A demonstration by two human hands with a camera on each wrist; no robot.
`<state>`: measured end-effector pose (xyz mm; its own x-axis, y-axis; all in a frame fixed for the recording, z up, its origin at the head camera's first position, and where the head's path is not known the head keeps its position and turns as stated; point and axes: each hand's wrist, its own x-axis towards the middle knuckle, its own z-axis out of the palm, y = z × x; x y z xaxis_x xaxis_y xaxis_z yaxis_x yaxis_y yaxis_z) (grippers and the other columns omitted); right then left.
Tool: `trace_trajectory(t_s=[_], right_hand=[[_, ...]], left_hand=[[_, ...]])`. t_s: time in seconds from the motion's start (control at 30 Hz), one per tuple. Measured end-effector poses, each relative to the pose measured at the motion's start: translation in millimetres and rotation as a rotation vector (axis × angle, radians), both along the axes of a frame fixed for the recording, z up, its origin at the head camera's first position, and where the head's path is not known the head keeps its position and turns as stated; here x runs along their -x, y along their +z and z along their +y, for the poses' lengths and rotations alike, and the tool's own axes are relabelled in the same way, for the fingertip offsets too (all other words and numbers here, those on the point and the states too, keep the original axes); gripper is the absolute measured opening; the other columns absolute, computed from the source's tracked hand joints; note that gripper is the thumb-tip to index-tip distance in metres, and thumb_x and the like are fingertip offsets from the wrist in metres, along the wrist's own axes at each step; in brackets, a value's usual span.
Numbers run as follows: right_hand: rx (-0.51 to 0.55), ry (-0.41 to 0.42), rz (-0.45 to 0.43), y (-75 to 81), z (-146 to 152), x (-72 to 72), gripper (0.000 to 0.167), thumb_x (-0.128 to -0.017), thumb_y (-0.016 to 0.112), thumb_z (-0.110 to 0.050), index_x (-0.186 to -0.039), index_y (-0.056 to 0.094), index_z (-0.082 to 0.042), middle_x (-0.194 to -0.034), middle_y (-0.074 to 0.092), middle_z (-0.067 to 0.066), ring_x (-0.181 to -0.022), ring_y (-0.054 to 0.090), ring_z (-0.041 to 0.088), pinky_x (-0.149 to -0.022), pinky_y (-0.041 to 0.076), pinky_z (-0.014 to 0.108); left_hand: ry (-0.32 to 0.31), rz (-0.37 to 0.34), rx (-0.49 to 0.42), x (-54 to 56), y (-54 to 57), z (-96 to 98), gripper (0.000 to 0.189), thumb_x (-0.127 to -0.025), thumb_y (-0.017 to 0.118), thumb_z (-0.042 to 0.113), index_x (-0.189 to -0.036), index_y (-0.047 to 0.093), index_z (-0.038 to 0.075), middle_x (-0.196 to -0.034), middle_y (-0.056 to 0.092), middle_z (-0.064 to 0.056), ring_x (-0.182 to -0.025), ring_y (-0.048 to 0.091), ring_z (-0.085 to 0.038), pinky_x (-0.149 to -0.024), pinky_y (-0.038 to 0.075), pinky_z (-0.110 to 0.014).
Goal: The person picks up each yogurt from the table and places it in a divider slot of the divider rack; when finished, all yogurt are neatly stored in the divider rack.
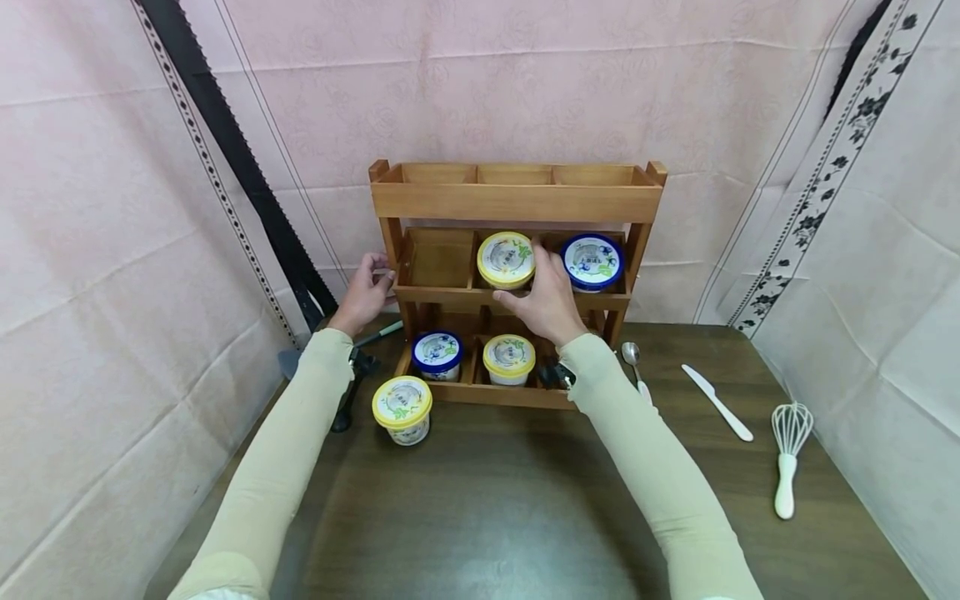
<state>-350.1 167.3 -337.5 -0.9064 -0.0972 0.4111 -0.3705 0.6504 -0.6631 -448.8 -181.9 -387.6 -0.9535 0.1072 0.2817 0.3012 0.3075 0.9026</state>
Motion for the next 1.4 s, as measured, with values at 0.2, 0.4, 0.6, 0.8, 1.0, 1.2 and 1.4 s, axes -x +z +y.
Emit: trace_trajectory(t_s=[0.2, 0.4, 0.6, 0.8, 1.0, 1.2, 1.4], right_hand=[[0.056, 0.030, 0.027, 1.6, 4, -12.4, 0.103, -0.089, 0.086, -0.039, -0.167, 0.025, -0.009, -0.161, 0.037, 0.021, -0.144, 0.046, 0.036, -0.112, 0.054, 0.050], [0.069, 0.028, 0.071, -0.5, 6, -28.2, 0.093, -0.090, 0.086, -0.036, -0.163, 0.034, -0.010, -0.156, 0.041, 0.021, -0.143, 0.046, 0.038, -0.110, 0.055, 0.053], [0.086, 0.058, 0.094, -4.1, 2, -47.4, 0.089, -0.090, 0.085, -0.038, -0.160, 0.038, -0.010, -0.155, 0.044, 0.020, -0.139, 0.051, 0.039, -0.110, 0.055, 0.055], [0.110, 0.164, 0.066, -13.5, -12, -60.1, 0.085, -0.092, 0.084, -0.035, -0.159, 0.039, -0.008, -0.157, 0.048, 0.017, -0.141, 0.051, 0.036, -0.110, 0.054, 0.055], [0.119, 0.269, 0.036, -31.8, -31, -61.6, 0.080, -0.094, 0.083, -0.034, -0.159, 0.041, -0.010, -0.155, 0.053, 0.015, -0.140, 0.054, 0.031, -0.109, 0.055, 0.055], [0.099, 0.305, -0.003, -48.5, -48, -60.6, 0.076, -0.095, 0.081, -0.034, -0.158, 0.044, -0.015, -0.150, 0.057, 0.008, -0.138, 0.056, 0.027, -0.109, 0.055, 0.052], [0.104, 0.343, -0.076, -62.9, -66, -58.4, 0.072, -0.096, 0.080, -0.036, -0.156, 0.045, -0.018, -0.147, 0.058, 0.005, -0.134, 0.058, 0.026, -0.108, 0.056, 0.052]], left_hand=[[0.002, 0.005, -0.002, 0.3, 2.1, -0.6, 0.030, -0.114, 0.047, 0.021, -0.144, 0.042, 0.016, -0.149, 0.048, -0.011, -0.133, 0.057, -0.032, -0.105, 0.058, -0.057], [0.009, -0.006, 0.005, -0.9, 1.7, -0.1, 0.030, -0.114, 0.047, 0.021, -0.144, 0.042, 0.016, -0.149, 0.048, -0.010, -0.133, 0.057, -0.031, -0.104, 0.058, -0.055], [0.009, 0.007, 0.003, -2.1, 2.9, 0.4, 0.031, -0.114, 0.047, 0.021, -0.145, 0.042, 0.016, -0.149, 0.048, -0.011, -0.133, 0.057, -0.032, -0.104, 0.058, -0.056], [0.019, -0.005, 0.020, -2.6, 0.9, 0.0, 0.031, -0.114, 0.047, 0.021, -0.145, 0.042, 0.017, -0.149, 0.049, -0.011, -0.134, 0.057, -0.031, -0.105, 0.058, -0.056], [0.021, -0.004, 0.025, -2.6, -1.0, -0.4, 0.030, -0.114, 0.047, 0.022, -0.144, 0.043, 0.017, -0.147, 0.051, -0.011, -0.131, 0.058, -0.031, -0.104, 0.058, -0.056], [0.021, -0.015, 0.026, -2.8, -0.8, -0.7, 0.031, -0.114, 0.048, 0.023, -0.144, 0.043, 0.018, -0.147, 0.051, -0.011, -0.131, 0.058, -0.031, -0.103, 0.059, -0.056], [0.015, -0.004, 0.026, -2.4, 0.2, -0.8, 0.031, -0.114, 0.047, 0.024, -0.145, 0.043, 0.017, -0.148, 0.051, -0.011, -0.131, 0.058, -0.031, -0.103, 0.059, -0.056]])
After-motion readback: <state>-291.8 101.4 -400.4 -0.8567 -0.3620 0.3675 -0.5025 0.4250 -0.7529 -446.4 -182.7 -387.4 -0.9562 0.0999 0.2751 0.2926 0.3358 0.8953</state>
